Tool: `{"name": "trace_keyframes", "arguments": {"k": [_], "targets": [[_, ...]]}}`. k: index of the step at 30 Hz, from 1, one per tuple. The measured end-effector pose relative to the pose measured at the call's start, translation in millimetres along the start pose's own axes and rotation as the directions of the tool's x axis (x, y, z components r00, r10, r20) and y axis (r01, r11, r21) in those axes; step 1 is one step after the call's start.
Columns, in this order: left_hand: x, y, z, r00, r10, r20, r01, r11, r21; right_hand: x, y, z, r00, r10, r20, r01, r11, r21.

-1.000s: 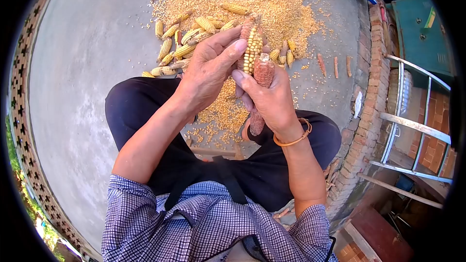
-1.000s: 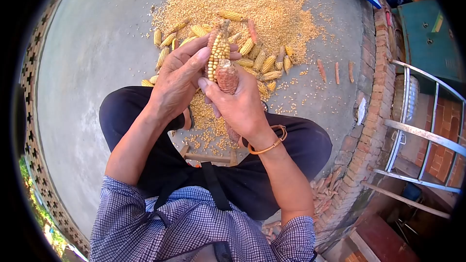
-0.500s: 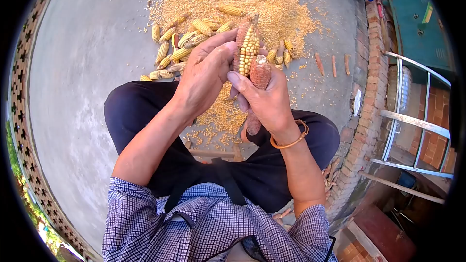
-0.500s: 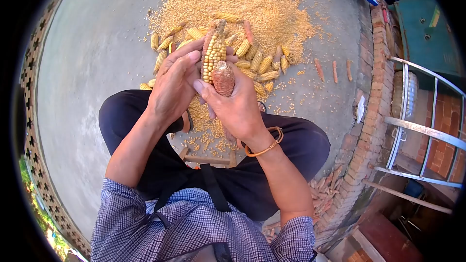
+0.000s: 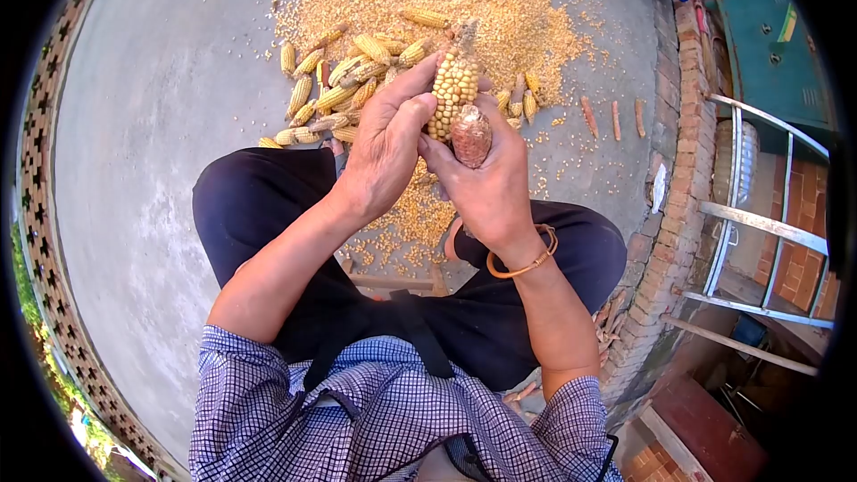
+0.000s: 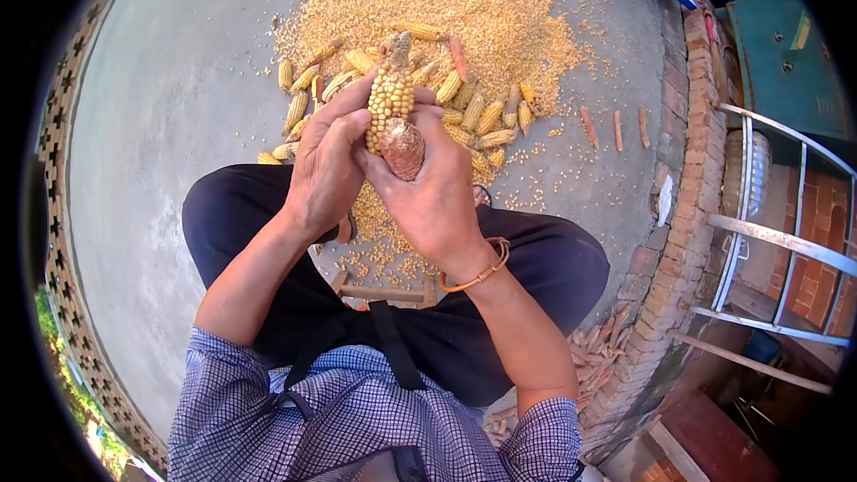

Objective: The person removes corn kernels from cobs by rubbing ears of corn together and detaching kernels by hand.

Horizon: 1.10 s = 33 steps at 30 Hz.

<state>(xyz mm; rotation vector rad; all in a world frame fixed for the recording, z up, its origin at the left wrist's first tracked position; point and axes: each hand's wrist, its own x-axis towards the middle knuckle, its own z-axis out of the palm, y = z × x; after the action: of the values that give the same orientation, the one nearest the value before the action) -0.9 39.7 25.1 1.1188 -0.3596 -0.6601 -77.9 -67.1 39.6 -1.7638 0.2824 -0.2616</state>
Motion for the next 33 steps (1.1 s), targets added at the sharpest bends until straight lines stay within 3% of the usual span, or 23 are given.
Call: {"name": "trace_keyframes", "arguments": {"k": [6,9,17,33], "targets": [[-1,-7,1,0.992,-0.081,-0.092,0.069,0.989,-0.13,1,3,-1,1.0,0.025,0.011,-0.025,0.999,-0.033],[3,-6,6,0.987,-0.116,-0.108,0.076,0.944,-0.32,1,2,-1,0.999,0.035,-0.003,-0.035,0.999,0.015],[0,8,12,0.995,-0.091,-0.048,0.078,0.969,-0.233,3,0,1,0.997,-0.054,-0.063,0.051,0.998,-0.045],[5,-3,7,0.999,-0.029,0.023,0.031,0.997,-0.077,1,-5,-1,0.997,-0.024,-0.069,0.011,0.983,-0.181]]}}
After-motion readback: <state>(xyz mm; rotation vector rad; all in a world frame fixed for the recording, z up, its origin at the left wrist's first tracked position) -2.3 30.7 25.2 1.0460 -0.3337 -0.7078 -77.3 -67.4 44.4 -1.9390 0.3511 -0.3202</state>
